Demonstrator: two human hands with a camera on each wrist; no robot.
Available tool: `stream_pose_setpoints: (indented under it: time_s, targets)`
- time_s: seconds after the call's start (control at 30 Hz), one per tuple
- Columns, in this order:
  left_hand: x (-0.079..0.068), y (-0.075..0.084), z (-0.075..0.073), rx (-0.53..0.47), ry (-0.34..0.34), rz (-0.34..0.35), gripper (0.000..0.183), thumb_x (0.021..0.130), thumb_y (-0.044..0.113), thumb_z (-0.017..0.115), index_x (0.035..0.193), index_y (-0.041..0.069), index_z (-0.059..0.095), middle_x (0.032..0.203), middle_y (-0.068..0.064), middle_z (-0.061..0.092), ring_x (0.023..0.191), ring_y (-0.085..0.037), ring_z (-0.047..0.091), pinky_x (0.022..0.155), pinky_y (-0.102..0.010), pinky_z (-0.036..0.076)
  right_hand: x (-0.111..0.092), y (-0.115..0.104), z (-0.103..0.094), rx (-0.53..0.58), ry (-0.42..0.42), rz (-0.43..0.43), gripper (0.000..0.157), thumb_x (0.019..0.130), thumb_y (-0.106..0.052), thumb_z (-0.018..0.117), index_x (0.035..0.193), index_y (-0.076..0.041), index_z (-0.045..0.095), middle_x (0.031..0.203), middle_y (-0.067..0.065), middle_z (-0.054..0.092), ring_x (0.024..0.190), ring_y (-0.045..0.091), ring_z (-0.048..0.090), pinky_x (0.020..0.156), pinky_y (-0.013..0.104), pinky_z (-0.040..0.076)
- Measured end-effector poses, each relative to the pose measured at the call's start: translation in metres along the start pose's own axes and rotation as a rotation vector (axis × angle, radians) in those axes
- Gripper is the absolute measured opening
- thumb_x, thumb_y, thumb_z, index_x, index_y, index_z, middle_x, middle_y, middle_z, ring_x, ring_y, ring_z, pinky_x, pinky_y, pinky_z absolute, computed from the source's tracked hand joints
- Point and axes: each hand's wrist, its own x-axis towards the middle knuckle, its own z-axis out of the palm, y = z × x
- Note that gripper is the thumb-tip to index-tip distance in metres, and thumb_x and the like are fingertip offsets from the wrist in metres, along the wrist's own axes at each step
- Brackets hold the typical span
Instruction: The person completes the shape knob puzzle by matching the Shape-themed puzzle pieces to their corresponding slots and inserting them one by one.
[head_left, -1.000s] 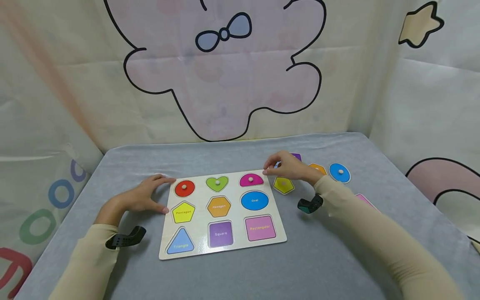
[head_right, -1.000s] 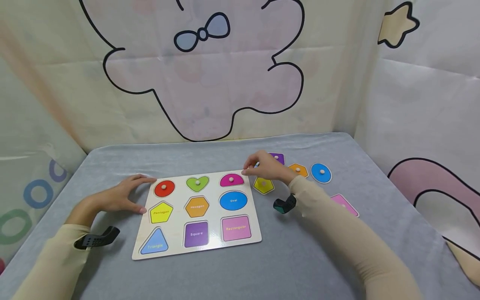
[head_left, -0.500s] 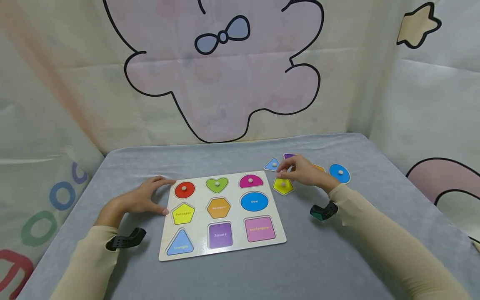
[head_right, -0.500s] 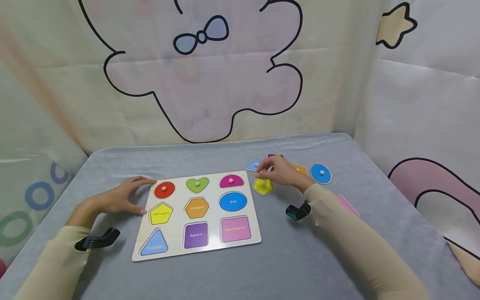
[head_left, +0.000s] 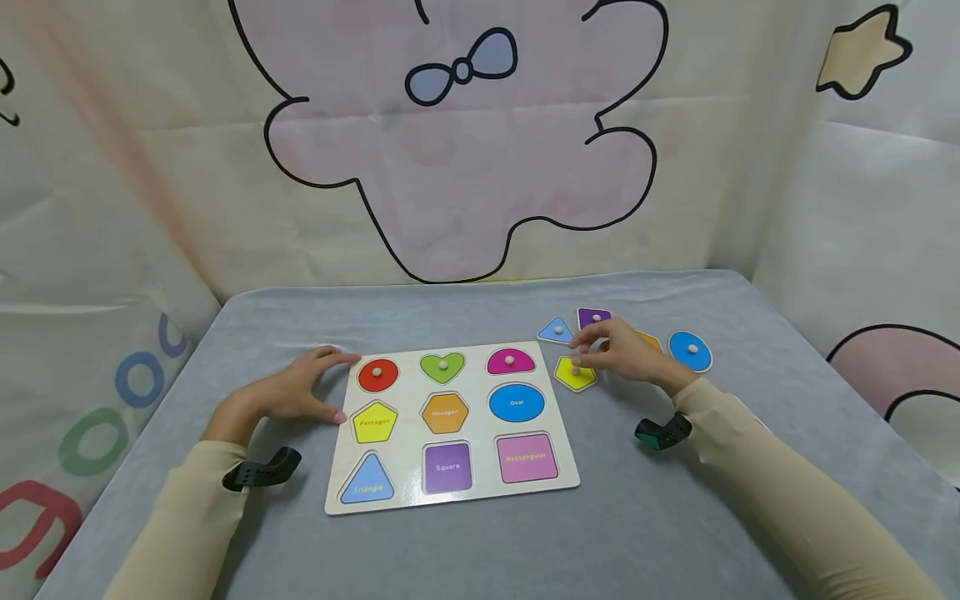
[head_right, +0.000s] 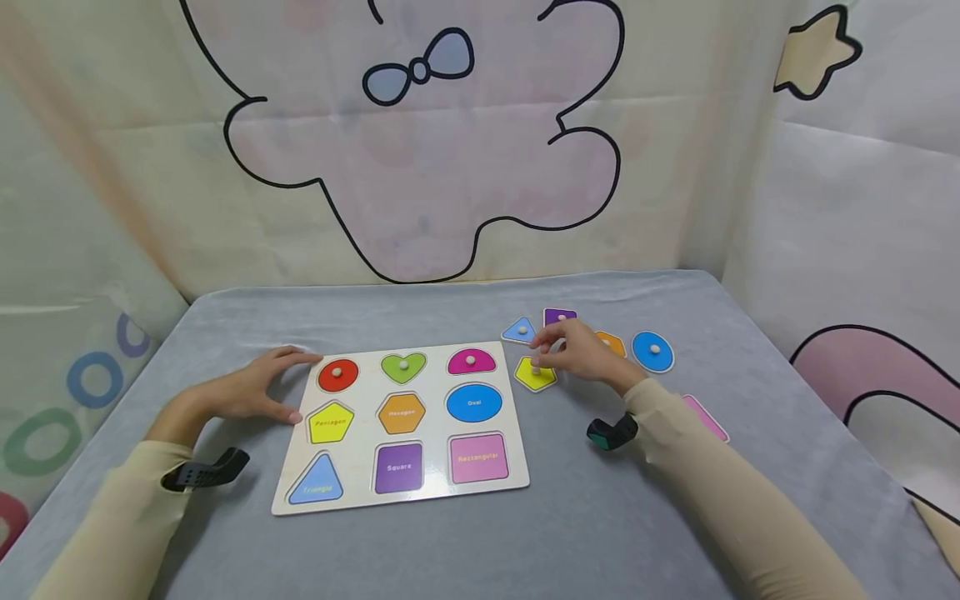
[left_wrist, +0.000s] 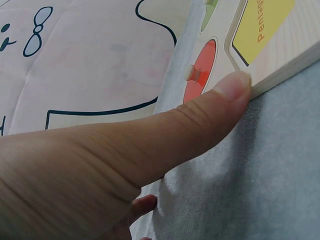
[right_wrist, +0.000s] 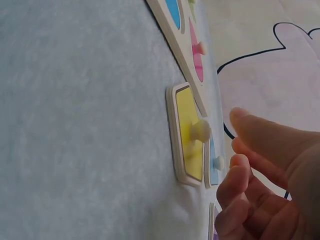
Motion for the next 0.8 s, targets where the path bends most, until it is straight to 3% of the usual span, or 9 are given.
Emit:
stream_pose_setpoints:
  time_s: [0.3,0.8]
  targets:
    - [-0.001,0.004,-0.001,-0.002,-0.003,-0.014,0.099,0.073,0.04,0.089,0.154,0.014,0.04,0.16,-0.031,0.021,0.144,-0.053,0.021,0.112,-0.078,0.025,-0.001,0.004,-0.001,-0.004,-0.029,0.013,0.03,0.091,-0.015,0.076,0.115,0.001,0.071,0.101,0.015,0.069,0.093,0.025,0.054,0.07,0.023,0.047]
    - [0.0,0.003,0.0,-0.001,-0.006,-0.021,0.098,0.073,0.04,0.089,0.154,0.014,0.04,0.16,-0.03,0.021,0.144,-0.053,0.021,0.112,-0.078,0.025,0.0,0.014,0.003,-0.036,-0.095,-0.064,0.015,0.091,-0.009,0.074,0.103,-0.001,0.076,0.094,0.009,0.07,0.091,0.021,0.055,0.075,0.024,0.048]
